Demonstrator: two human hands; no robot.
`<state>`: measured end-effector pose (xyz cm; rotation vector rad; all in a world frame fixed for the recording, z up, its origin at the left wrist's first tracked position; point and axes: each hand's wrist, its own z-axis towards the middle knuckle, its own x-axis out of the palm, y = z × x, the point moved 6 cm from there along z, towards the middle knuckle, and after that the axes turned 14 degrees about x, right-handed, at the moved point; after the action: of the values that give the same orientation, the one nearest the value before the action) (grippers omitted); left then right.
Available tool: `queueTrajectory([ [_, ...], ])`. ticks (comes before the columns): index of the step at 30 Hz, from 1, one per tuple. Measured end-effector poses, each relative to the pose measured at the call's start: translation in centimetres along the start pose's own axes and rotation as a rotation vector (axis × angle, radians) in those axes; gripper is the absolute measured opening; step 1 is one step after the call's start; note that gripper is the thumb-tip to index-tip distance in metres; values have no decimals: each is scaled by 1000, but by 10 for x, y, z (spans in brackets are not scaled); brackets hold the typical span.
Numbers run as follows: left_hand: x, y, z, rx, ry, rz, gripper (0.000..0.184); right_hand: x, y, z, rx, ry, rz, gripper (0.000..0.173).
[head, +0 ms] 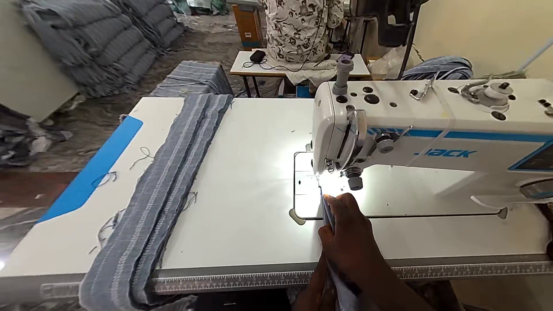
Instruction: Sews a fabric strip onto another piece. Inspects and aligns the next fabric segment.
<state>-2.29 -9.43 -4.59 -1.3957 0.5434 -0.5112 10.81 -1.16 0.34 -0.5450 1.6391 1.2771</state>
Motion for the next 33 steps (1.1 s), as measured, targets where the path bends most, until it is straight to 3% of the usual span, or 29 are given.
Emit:
queueTrajectory([
  [33, -2, 4, 1, -25, -7, 24, 65, 0, 0, 0, 16, 2, -2, 59],
])
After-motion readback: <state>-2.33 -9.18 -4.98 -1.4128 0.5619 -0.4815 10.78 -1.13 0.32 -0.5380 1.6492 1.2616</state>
